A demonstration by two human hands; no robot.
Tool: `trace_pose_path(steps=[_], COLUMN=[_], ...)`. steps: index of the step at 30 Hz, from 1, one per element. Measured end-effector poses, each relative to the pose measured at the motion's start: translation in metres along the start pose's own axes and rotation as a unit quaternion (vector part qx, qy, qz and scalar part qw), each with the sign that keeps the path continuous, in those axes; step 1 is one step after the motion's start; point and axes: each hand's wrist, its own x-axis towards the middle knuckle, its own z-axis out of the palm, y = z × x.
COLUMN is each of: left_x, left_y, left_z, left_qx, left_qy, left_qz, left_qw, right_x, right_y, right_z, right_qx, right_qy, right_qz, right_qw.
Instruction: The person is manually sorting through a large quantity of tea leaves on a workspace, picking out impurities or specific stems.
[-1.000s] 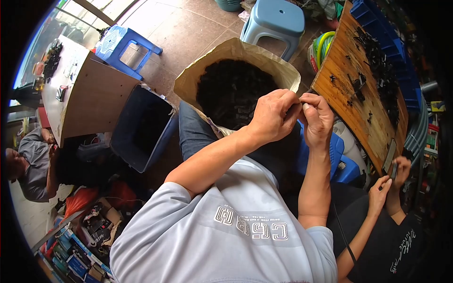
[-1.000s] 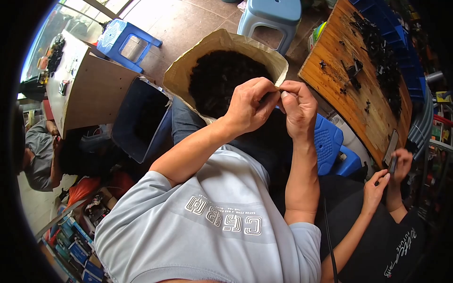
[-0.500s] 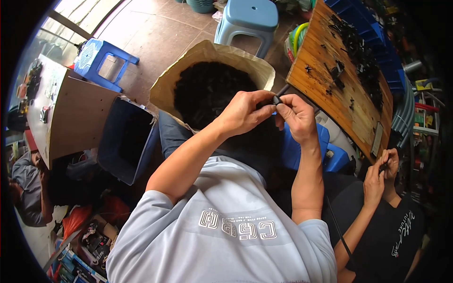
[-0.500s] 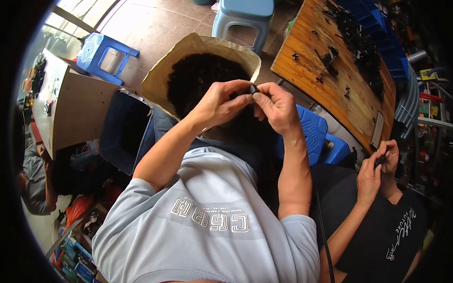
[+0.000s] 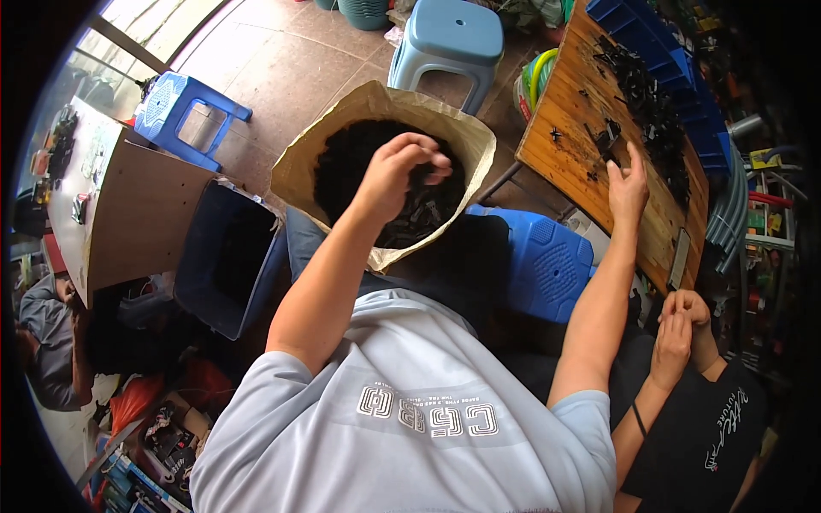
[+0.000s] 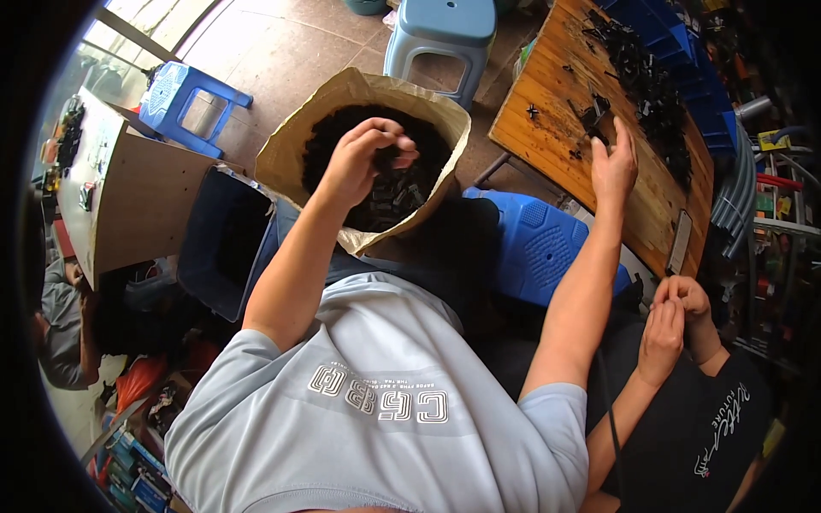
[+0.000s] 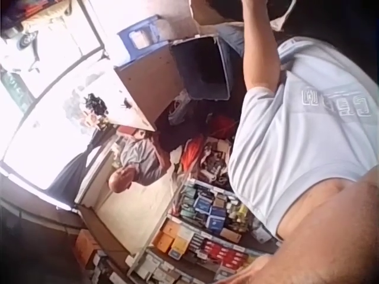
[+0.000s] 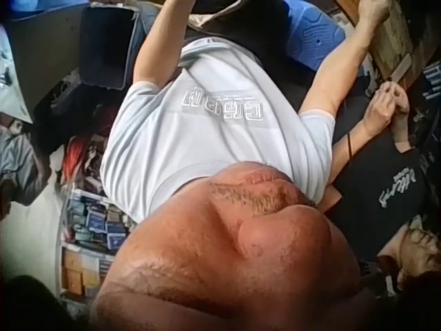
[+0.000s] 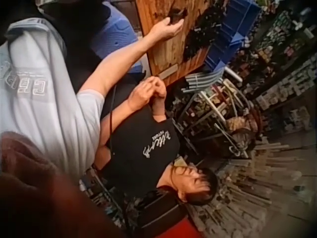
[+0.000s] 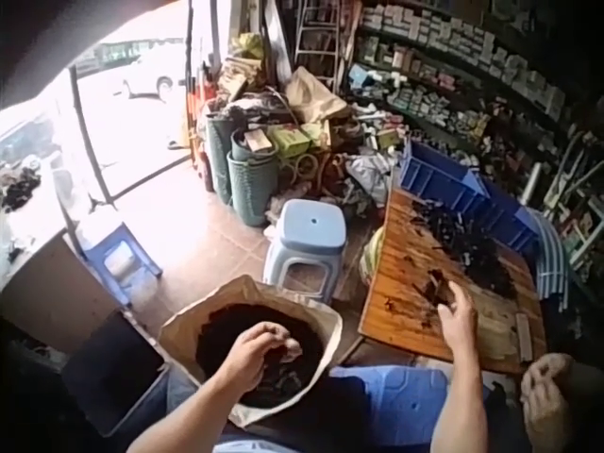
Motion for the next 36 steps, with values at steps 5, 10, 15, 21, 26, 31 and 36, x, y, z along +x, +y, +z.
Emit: trace_pose_path(steps=[5,10,15,21,26,31,36], left_x=[0.002,-0.004,-0.018,-0.024,-0.027,-0.027,-0.032], left_y=[0.006,0.008,0.018,0.007,0.001,-0.010,-0.009], left_z=[-0.003,0.043,0.089,0.089,0.089,0.094,0.088], left_qx=[0.059,0.186,0.237,0.384,0.407,0.410,0.516], left_qy=[0.071,-0.053,-0.143,-0.103,-0.081,-0.023,-0.001], left_qz=[-0.010,0.000,0.051,0.217,0.296,0.337,0.400], left_qw=[0.996,0.981,0.960,0.892,0.860,0.847,0.758], right_x=[-0.012,-0.055,-0.080,-0.093,-0.100,-0.102,-0.105], right_y=[0.038,-0.060,-0.101,-0.125,-0.133,-0.144,-0.146], right_z=[0.014,-0.009,-0.008,0.003,0.004,0.007,0.015], right_qx=[0.106,0.557,0.614,0.643,0.621,0.616,0.670], right_qy=[0.099,-0.149,-0.208,-0.189,-0.204,-0.197,-0.210], right_qz=[-0.059,0.020,-0.022,-0.020,-0.018,-0.006,0.020], right_qw=[0.988,0.817,0.761,0.742,0.757,0.763,0.712])
